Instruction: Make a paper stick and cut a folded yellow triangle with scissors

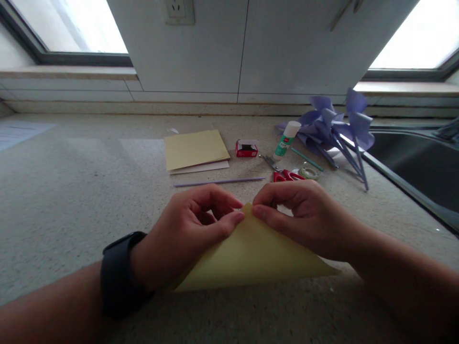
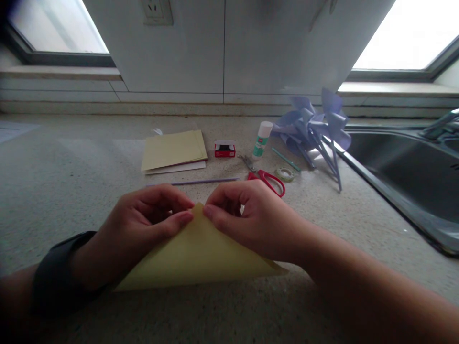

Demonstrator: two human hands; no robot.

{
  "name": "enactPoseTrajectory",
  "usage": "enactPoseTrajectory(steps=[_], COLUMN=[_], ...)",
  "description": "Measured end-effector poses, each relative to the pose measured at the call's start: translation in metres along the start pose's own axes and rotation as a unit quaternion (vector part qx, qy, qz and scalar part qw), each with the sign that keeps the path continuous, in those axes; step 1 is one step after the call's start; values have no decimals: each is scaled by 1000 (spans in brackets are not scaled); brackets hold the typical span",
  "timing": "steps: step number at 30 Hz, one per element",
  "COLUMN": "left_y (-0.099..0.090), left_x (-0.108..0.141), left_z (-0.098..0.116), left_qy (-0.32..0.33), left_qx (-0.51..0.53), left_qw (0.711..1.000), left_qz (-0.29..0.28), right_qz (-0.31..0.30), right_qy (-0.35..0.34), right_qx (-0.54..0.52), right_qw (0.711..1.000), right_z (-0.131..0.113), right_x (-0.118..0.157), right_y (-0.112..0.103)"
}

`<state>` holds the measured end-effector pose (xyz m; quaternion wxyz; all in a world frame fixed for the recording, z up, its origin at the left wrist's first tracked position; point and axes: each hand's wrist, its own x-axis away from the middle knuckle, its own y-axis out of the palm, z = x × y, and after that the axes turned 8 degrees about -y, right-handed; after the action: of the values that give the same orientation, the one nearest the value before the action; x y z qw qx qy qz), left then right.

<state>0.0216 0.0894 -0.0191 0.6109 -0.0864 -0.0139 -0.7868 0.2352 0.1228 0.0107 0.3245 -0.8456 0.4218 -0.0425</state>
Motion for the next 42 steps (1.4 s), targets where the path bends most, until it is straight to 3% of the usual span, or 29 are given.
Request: enactPoseTrajectory(steps=[3, 9, 42], left_y=[1, 0, 0], left_x=[2, 5, 6], left_z=[-1, -2, 0], left_qy=[29, 90, 136], left_qx=[-4, -44, -74], left_qw=[999, 994, 986], left_qz=[31, 42, 54], right_qz=[2, -3, -5], right_qy=[0, -17, -29], right_qx=[-1, -4, -29], right_qw=[1000, 1000, 999], right_z=[-1, 1, 2], right_x=[0, 0, 0], right_y=[0, 0, 0])
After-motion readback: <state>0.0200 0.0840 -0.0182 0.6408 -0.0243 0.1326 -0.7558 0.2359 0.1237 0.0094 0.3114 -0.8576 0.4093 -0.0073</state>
